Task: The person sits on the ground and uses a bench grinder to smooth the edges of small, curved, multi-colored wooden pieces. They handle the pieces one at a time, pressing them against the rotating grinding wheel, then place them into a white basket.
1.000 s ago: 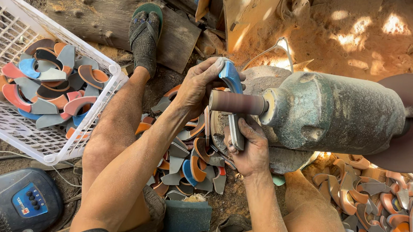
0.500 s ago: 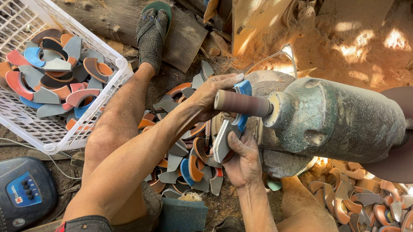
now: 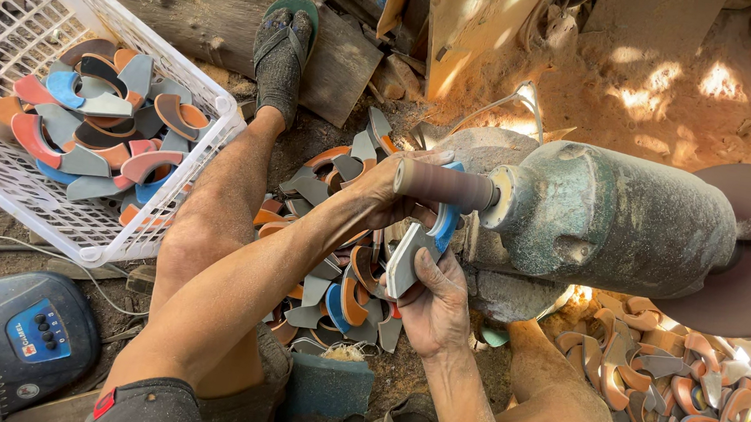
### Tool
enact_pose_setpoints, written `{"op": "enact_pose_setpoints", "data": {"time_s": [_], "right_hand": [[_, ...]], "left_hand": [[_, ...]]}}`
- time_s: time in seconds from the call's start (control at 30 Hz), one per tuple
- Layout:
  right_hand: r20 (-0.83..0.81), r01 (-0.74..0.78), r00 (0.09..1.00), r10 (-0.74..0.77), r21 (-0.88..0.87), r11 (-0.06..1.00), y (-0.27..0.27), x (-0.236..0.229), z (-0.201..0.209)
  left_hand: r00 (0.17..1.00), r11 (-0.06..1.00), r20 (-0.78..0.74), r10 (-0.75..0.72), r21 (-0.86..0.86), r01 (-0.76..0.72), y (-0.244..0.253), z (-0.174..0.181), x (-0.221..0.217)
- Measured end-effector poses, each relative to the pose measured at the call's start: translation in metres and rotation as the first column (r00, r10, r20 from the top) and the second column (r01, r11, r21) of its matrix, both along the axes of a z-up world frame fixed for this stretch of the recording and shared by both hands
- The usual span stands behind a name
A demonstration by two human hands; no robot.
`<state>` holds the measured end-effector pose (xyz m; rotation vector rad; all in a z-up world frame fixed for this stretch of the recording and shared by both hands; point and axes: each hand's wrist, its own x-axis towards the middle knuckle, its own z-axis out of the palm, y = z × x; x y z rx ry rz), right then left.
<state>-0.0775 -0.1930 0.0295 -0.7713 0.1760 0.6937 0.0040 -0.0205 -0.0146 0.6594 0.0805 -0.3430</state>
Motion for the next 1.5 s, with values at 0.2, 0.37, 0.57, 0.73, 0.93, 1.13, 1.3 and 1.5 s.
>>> {"op": "enact_pose_setpoints", "data": {"time_s": [0.2, 0.37, 0.57, 0.73, 0.93, 1.13, 1.3, 1.5], "right_hand": [[-0.003, 0.009, 1.0, -0.009, 0.018, 1.0, -0.004, -0.007, 0.0], [-0.035, 0.022, 0.999, -0.025, -0.089, 0.996, -0.008, -0.029, 0.0], [-0.03, 0.026, 0.999, -0.026, 0.022, 0.999, -0.008, -0.018, -0.002], [-0.005, 0.041, 0.999, -0.041, 0.052, 0.998, 0.002, 0.008, 0.0], [0.008, 0.038, 0.999, -0.039, 0.068, 0.997, 0.008, 0.023, 0.004], [-0.03, 0.027, 0.999, -0.024, 0.111, 0.993, 0.008, 0.012, 0.005], [-0.053, 0.054, 0.997, -0.05, 0.076, 0.996, 0.005, 0.003, 0.002], [-0.027, 0.051, 0.998, -0.05, 0.041, 0.998, 0.002, -0.006, -0.001]], "left_hand": [[0.993, 0.998, 0.106, -0.059, 0.033, 0.056, -0.004, 0.009, -0.012], [0.996, 0.993, 0.022, -0.087, 0.082, 0.085, -0.012, 0.014, -0.026], [0.999, 0.998, 0.013, -0.048, 0.047, 0.047, -0.017, 0.003, -0.02], [0.998, 0.999, 0.056, 0.019, 0.045, -0.021, -0.01, -0.001, -0.002], [0.991, 0.994, -0.106, 0.078, -0.072, -0.085, -0.007, 0.008, 0.015], [0.996, 0.996, 0.007, 0.092, 0.016, -0.092, -0.004, 0.017, -0.002], [0.998, 1.0, 0.061, 0.028, 0.005, -0.029, -0.005, 0.02, -0.01], [0.999, 0.999, 0.044, 0.027, 0.028, -0.028, -0.013, 0.007, -0.015]]}}
